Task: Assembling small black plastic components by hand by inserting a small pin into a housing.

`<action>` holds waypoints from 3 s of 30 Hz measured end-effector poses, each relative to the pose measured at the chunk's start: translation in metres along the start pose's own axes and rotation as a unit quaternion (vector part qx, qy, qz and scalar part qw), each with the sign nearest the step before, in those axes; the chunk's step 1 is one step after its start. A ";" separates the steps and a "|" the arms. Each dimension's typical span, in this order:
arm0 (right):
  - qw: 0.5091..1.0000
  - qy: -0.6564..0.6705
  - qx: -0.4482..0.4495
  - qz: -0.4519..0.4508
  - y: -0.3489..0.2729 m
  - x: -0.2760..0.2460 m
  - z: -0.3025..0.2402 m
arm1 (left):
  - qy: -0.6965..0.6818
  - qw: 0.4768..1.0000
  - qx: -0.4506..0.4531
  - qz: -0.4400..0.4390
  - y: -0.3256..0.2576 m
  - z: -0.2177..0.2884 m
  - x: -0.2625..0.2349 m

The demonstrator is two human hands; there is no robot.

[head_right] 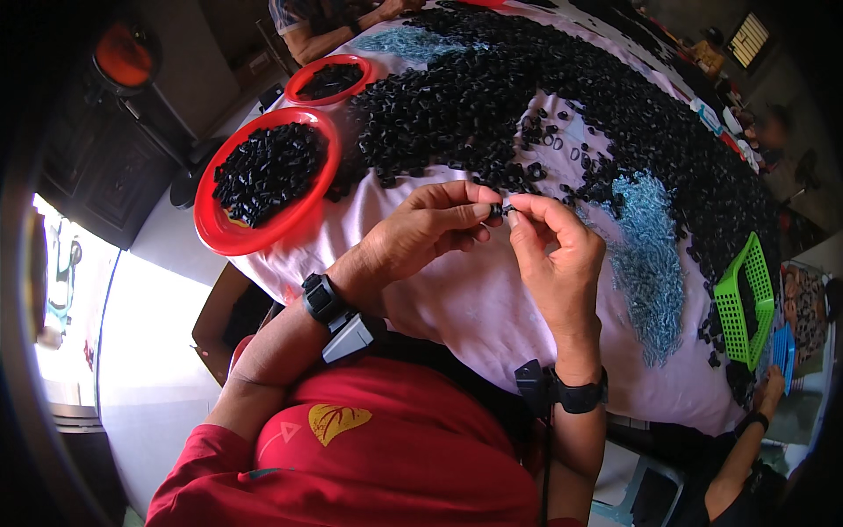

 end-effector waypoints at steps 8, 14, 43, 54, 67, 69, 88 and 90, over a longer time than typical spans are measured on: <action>0.996 -0.073 -0.052 0.004 -0.001 0.001 -0.006 | 0.072 0.996 0.053 -0.008 0.003 0.001 -0.002; 0.995 -0.077 -0.068 0.000 0.001 -0.001 -0.012 | 0.153 0.982 0.109 -0.004 0.000 0.012 0.003; 0.996 0.012 -0.003 -0.083 0.002 -0.004 -0.008 | 0.265 0.955 0.131 0.001 -0.013 0.028 0.017; 0.998 -0.017 -0.017 -0.064 0.003 -0.001 -0.007 | 0.383 0.895 0.224 0.041 -0.019 0.036 0.023; 0.999 -0.009 0.017 -0.034 -0.001 0.004 0.001 | 0.230 0.965 0.105 0.064 -0.009 0.015 0.008; 0.999 -0.034 0.002 -0.037 -0.001 0.006 -0.002 | 0.214 0.970 0.092 0.065 -0.008 0.014 0.006; 0.982 -0.078 -0.171 -0.019 -0.003 0.011 -0.023 | -0.025 0.999 -0.042 -0.008 0.000 -0.004 -0.001; 0.983 -0.077 -0.167 -0.010 -0.003 0.009 -0.024 | -0.042 0.998 -0.036 -0.032 -0.001 -0.003 0.003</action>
Point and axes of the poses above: each hand's wrist, its own y-axis towards the middle knuckle, its own x-axis out of the palm, z = x × y, the point moved 6 cm from there along y, towards the middle knuckle, and after that the axes turned 7 degrees about z, right-handed, at the moved point
